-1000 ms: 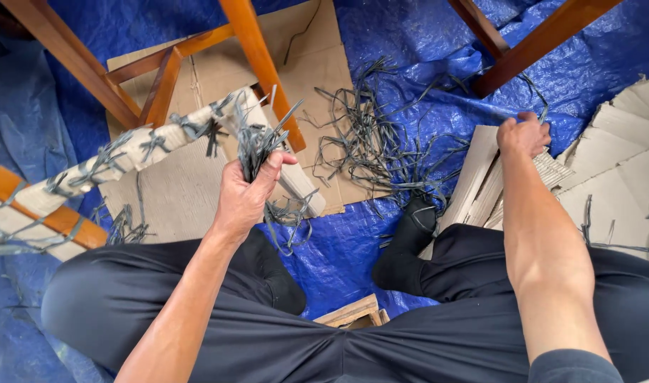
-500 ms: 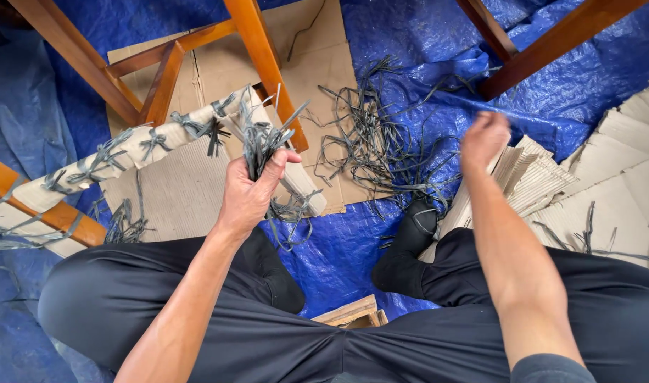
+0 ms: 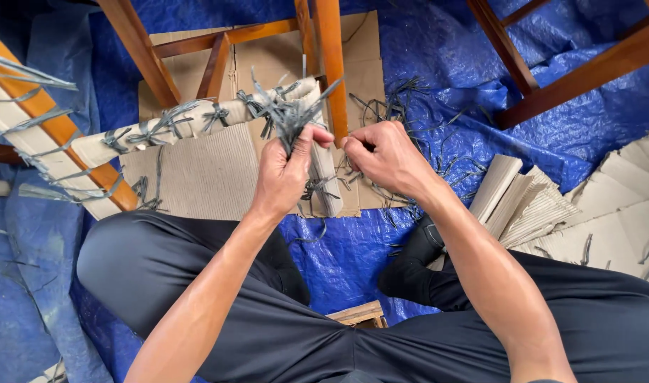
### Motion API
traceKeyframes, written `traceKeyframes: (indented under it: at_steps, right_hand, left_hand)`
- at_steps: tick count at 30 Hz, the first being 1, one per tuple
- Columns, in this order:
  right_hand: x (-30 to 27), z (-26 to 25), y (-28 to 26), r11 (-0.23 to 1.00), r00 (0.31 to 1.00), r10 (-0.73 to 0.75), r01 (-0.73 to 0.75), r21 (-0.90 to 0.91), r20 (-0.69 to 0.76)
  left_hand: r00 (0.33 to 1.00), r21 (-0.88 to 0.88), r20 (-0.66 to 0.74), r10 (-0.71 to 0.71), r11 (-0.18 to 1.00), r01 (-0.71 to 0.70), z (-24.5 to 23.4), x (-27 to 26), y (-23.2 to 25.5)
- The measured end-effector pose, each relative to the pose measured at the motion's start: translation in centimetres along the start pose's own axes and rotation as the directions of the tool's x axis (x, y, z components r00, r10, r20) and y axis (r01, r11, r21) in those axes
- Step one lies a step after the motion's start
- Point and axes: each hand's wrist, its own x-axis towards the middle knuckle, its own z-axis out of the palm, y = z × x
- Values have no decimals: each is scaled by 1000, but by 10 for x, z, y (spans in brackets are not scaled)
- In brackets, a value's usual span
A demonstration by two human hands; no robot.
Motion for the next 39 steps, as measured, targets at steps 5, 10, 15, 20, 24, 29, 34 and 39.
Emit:
traceKeyframes:
  at_steps: [5,10,15,20,24,29,34,39]
  right_hand:
    - [-18,-2,-35,994,998,-56,57,95,-14]
    - [-19,7,-12,958,974,-38,98,269,-222]
    - [-13,-2,-3,863,956,-22,166,477,-292]
    - [33,-13,51,787,895,36,248,565,-444]
    - [100,5,142,704,863,299,87,704,-406]
    - [208,86,324,839,891,234,18,544,-390]
    - [277,92,271,957,893,-114,-19,-289,-434]
    - [339,122,322,853,962,-183,55,-518,-200]
  left_hand:
    - [977,154,73,199,966,-209,7,-6,-6]
    - [986,189,165,3,981,-35,12,-11,-5]
    - [985,227,168,32,971,-70,25,-15,2]
    - [982,118,158,106,985,-125,34,-14,7]
    - [991,156,102,-86,985,70,38,-11,22]
    - [962,104,30,-270,959,265,43,7,27]
    - [892,-86,21,-452,888,452,44,-16,-91]
    - [915,-102,-7,-403,911,401,25,2,-128]
